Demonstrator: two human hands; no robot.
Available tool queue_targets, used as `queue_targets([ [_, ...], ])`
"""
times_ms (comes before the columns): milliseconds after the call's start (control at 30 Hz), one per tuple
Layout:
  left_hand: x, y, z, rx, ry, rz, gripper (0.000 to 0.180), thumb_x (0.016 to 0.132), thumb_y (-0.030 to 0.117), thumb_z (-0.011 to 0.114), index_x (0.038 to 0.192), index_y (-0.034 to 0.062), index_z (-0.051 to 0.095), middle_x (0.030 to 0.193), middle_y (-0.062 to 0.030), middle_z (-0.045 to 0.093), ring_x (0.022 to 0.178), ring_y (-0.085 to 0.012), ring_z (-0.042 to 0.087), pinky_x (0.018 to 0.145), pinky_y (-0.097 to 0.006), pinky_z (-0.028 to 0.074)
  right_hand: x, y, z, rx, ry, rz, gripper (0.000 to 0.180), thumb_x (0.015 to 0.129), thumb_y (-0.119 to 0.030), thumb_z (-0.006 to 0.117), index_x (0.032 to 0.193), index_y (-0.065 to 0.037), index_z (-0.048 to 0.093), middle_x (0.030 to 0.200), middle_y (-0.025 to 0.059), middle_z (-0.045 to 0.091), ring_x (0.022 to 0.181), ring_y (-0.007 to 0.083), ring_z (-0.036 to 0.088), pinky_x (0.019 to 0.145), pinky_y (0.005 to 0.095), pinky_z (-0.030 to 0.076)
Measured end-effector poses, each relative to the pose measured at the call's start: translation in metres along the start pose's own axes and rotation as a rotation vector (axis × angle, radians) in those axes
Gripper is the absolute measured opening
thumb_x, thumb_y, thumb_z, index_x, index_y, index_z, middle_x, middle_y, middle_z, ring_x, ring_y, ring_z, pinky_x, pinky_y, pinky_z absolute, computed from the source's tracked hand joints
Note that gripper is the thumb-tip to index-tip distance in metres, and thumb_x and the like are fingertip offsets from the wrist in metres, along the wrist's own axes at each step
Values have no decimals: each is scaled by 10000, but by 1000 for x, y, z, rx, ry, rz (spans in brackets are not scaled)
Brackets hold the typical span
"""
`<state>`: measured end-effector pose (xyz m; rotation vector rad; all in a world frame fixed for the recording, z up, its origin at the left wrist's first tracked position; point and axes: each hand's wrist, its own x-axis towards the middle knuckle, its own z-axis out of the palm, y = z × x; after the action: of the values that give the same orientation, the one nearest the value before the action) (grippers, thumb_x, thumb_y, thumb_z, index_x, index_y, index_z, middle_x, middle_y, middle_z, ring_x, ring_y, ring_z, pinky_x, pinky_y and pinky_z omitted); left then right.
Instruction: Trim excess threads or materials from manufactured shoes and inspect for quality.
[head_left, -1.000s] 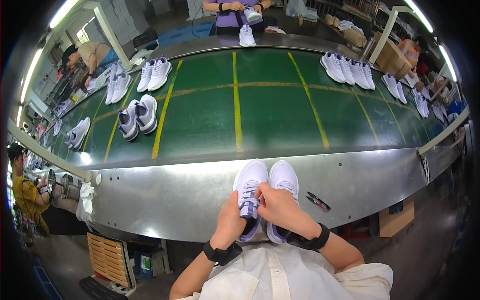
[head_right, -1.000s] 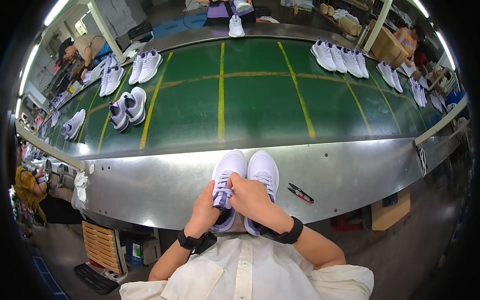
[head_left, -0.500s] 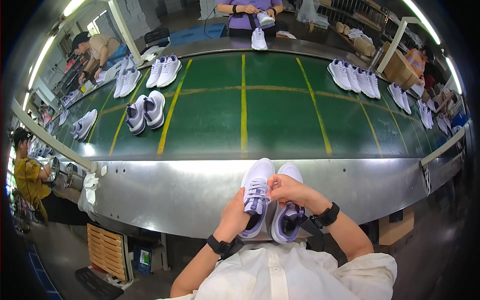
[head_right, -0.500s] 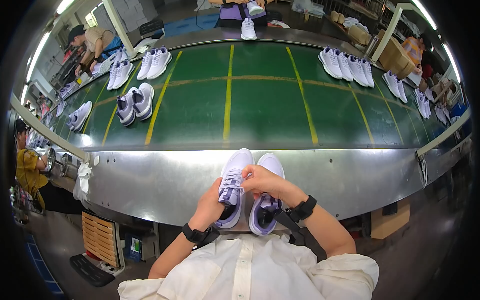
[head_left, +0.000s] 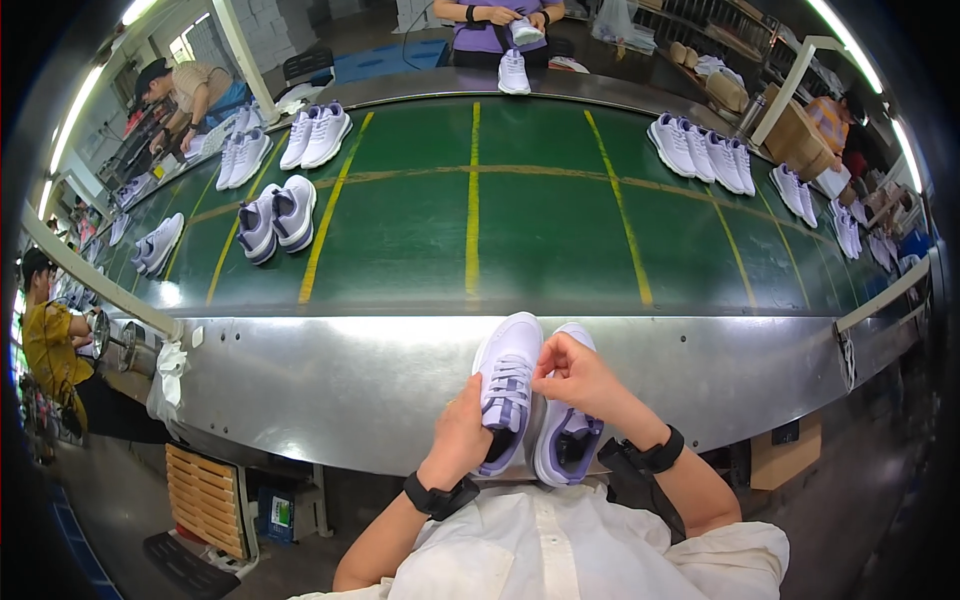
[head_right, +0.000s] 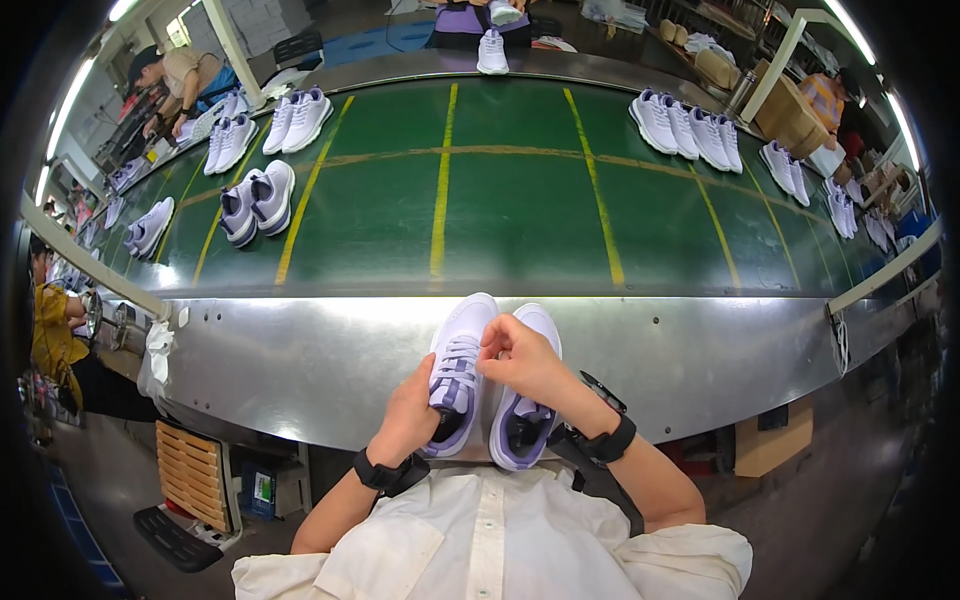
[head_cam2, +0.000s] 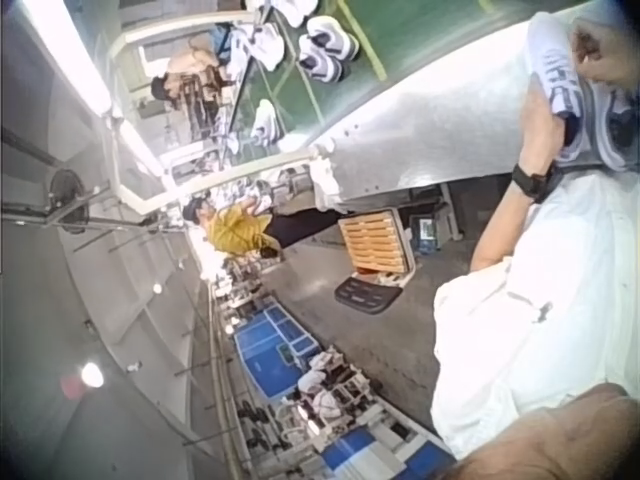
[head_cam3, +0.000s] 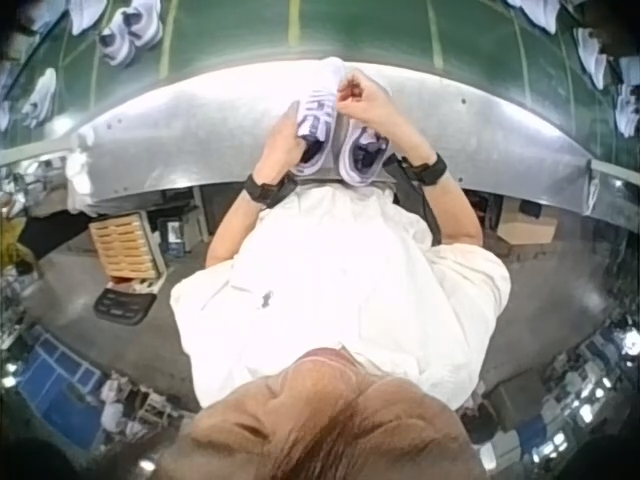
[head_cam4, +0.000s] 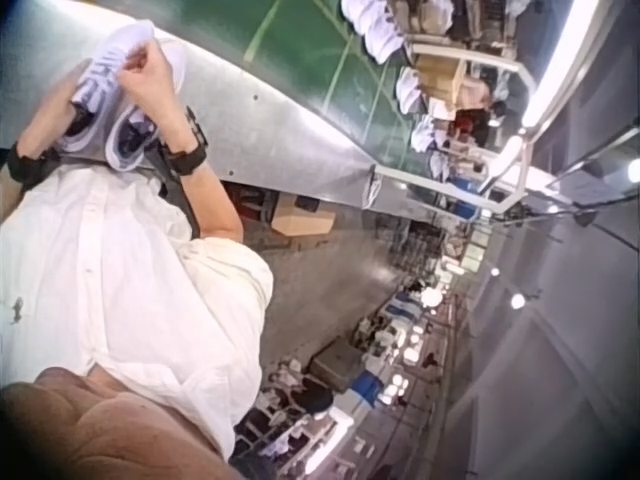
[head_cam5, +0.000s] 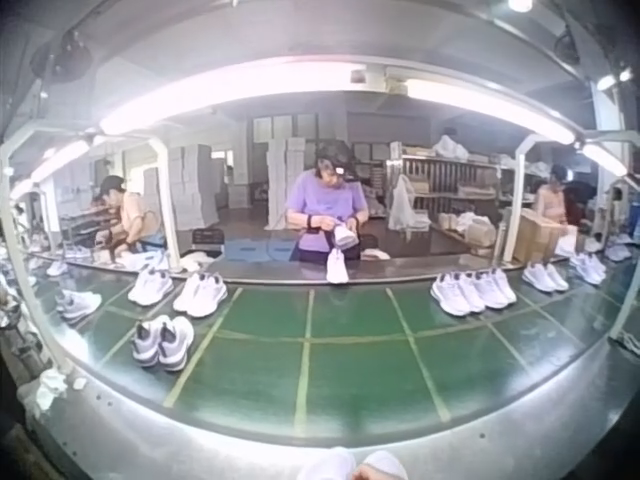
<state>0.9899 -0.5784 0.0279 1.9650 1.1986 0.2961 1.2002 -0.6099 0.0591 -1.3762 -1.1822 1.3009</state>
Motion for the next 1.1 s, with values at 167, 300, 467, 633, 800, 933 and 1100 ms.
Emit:
queue_targets([
  [167, -16, 6, -12, 332, 233, 290, 665, 736, -11, 593, 1371, -32, 396, 1332, -264, 499, 1148, -430, 542, 914, -458, 464, -10, -36, 19, -192, -21, -35, 256, 791, 8, 684, 957, -63, 503, 841, -3, 606, 725, 48, 557, 620, 213, 458],
  [300, -16, 2, -11, 562, 307, 369, 661, 713, 2, 614, 1347, -40, 436, 1347, -253, 493, 1162, -416, 542, 921, -441, 453, -16, -35, 29, -377, 24, -127, 278, 765, -6, 699, 962, -53, 509, 831, 4, 641, 634, 73, 553, 567, 242, 447],
  [467, -21, 6, -3, 578, 336, 393, 646, 705, -2, 616, 1333, -34, 465, 1343, -241, 500, 1155, -401, 547, 915, -451, 445, -19, -26, 42, -488, 36, -196, 252, 780, -37, 665, 966, -50, 497, 807, 93, 650, 687, 242, 643, 595, 339, 494],
  [633, -22, 4, -2, 533, 356, 392, 650, 700, -9, 611, 1334, -28, 469, 1338, -229, 507, 1162, -400, 540, 919, -464, 440, -19, -26, 45, -636, 27, -250, 232, 790, -35, 663, 959, -43, 503, 805, 90, 637, 666, 237, 648, 585, 345, 495],
  [800, -18, -2, -3, 360, 353, 390, 633, 699, -40, 567, 1325, -10, 483, 1352, -241, 495, 1184, -435, 513, 952, -488, 420, -27, -22, 41, -529, 73, -204, 225, 793, -42, 670, 951, -48, 509, 787, 59, 631, 640, 185, 625, 575, 310, 480],
  [933, -11, -16, -12, 170, 311, 391, 643, 677, -73, 528, 1316, -4, 490, 1358, -251, 490, 1220, -442, 486, 1007, -474, 396, -37, -22, 35, -495, 110, -126, 221, 795, -44, 669, 955, -56, 517, 788, 37, 633, 626, 152, 599, 569, 285, 467],
  [1100, -4, -24, -18, -152, 232, 248, 634, 659, -93, 501, 1286, 3, 514, 1346, -255, 502, 1252, -394, 477, 1071, -413, 363, -41, -20, 35, -461, 148, -111, 220, 796, -44, 664, 967, -57, 525, 792, 27, 636, 626, 140, 589, 569, 279, 463],
])
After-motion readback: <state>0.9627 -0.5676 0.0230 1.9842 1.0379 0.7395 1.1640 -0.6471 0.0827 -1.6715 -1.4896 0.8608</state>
